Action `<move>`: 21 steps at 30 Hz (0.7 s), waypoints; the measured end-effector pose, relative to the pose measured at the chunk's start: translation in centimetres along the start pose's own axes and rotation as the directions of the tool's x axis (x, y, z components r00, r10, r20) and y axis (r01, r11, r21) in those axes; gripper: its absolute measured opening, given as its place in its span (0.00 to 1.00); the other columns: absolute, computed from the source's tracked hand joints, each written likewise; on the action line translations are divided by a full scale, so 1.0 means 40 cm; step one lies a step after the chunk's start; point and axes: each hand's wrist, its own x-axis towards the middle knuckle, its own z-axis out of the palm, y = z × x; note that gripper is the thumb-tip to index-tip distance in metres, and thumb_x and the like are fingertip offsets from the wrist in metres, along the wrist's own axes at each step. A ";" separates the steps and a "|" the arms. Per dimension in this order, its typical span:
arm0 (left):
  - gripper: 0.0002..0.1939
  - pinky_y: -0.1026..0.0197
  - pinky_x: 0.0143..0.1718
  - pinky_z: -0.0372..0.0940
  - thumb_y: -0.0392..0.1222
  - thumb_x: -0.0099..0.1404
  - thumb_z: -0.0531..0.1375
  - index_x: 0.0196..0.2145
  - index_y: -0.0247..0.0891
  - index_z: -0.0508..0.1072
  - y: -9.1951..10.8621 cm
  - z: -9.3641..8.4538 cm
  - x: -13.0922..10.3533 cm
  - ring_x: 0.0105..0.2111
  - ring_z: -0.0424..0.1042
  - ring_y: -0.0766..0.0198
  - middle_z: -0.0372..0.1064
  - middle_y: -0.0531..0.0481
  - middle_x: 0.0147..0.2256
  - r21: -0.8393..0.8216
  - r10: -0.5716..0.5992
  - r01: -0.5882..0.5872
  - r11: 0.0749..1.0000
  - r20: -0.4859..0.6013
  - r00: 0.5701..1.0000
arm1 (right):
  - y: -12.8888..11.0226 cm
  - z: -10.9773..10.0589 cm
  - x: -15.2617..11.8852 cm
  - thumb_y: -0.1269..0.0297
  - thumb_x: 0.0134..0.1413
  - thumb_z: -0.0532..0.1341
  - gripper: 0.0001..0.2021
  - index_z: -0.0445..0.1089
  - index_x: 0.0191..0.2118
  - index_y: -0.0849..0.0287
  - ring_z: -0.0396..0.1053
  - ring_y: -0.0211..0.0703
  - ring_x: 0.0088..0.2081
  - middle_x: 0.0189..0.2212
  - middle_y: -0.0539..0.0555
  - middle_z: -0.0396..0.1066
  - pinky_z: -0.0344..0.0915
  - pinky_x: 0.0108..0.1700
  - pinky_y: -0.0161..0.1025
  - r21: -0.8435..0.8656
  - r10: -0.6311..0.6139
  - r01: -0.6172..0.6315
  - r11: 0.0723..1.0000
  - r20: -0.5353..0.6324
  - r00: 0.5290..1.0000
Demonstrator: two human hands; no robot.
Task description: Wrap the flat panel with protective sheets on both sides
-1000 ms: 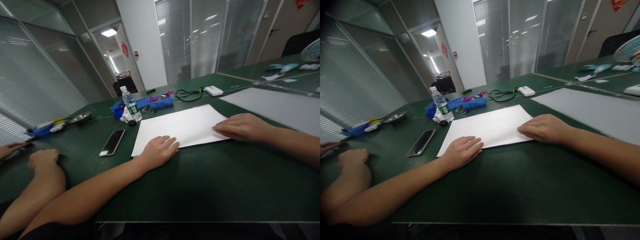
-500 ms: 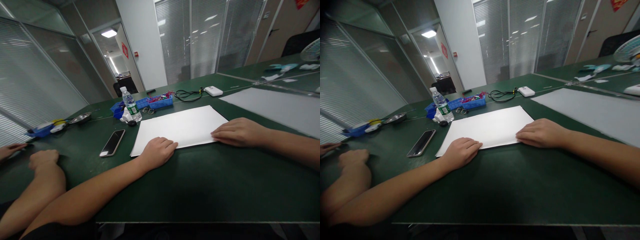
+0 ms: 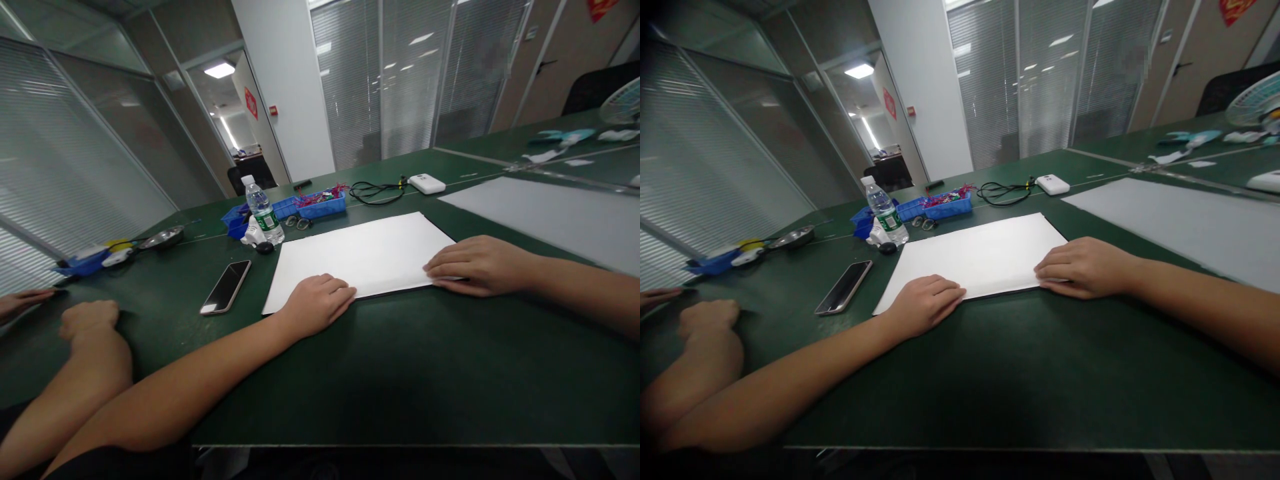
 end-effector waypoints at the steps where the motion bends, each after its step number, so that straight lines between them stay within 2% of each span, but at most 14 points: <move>1: 0.17 0.56 0.42 0.78 0.42 0.89 0.55 0.53 0.35 0.84 0.000 0.000 0.001 0.42 0.85 0.56 0.87 0.43 0.46 -0.004 0.002 -0.002 1.000 -0.002 1.000 | 0.000 -0.001 0.000 0.68 0.73 0.65 0.10 0.83 0.54 0.56 0.85 0.44 0.46 0.48 0.55 0.87 0.81 0.46 0.40 -0.001 -0.004 0.004 1.000 0.001 1.000; 6: 0.17 0.56 0.43 0.78 0.42 0.89 0.55 0.54 0.35 0.83 0.000 -0.001 -0.001 0.43 0.85 0.56 0.86 0.42 0.47 -0.015 0.006 -0.006 1.000 0.004 1.000 | 0.003 0.001 -0.003 0.67 0.72 0.65 0.11 0.83 0.53 0.54 0.85 0.44 0.46 0.48 0.54 0.87 0.81 0.45 0.40 0.037 0.026 -0.026 0.999 0.004 1.000; 10: 0.16 0.55 0.43 0.79 0.42 0.89 0.55 0.54 0.36 0.83 -0.001 0.001 -0.005 0.43 0.85 0.56 0.86 0.41 0.47 -0.020 -0.005 0.006 1.000 0.014 1.000 | 0.002 0.007 -0.012 0.67 0.71 0.66 0.15 0.83 0.58 0.52 0.85 0.45 0.47 0.49 0.54 0.87 0.80 0.46 0.41 0.052 0.043 -0.043 0.998 -0.005 0.999; 15: 0.16 0.55 0.43 0.79 0.43 0.89 0.55 0.57 0.34 0.82 0.001 -0.002 0.009 0.44 0.85 0.56 0.86 0.40 0.48 0.026 0.006 -0.006 1.000 -0.002 1.000 | 0.006 0.015 -0.007 0.67 0.73 0.64 0.16 0.82 0.61 0.53 0.85 0.46 0.49 0.50 0.55 0.87 0.81 0.46 0.42 0.012 0.012 -0.012 1.000 0.014 1.000; 18: 0.14 0.53 0.40 0.79 0.41 0.87 0.58 0.58 0.32 0.82 0.030 -0.044 0.014 0.43 0.84 0.53 0.85 0.38 0.48 0.202 0.089 -0.079 0.976 -0.042 0.995 | 0.011 -0.008 -0.001 0.68 0.74 0.63 0.22 0.78 0.68 0.52 0.84 0.47 0.49 0.53 0.56 0.86 0.81 0.44 0.42 -0.058 -0.020 0.019 0.998 -0.002 1.000; 20: 0.15 0.55 0.33 0.77 0.37 0.81 0.63 0.60 0.33 0.83 0.072 -0.097 -0.006 0.35 0.80 0.57 0.84 0.42 0.41 0.279 0.169 -0.170 0.945 0.026 0.985 | -0.005 -0.043 -0.014 0.69 0.74 0.62 0.28 0.73 0.74 0.48 0.84 0.47 0.50 0.55 0.56 0.86 0.81 0.46 0.43 -0.102 -0.010 0.010 0.995 -0.003 1.000; 21: 0.17 0.56 0.29 0.75 0.39 0.77 0.66 0.61 0.36 0.84 0.099 -0.128 -0.026 0.31 0.77 0.58 0.82 0.44 0.37 0.291 0.184 -0.196 0.936 0.069 0.980 | -0.024 -0.063 -0.031 0.69 0.74 0.61 0.29 0.72 0.76 0.45 0.84 0.46 0.51 0.56 0.55 0.86 0.81 0.48 0.43 -0.124 0.026 -0.026 0.992 -0.006 1.000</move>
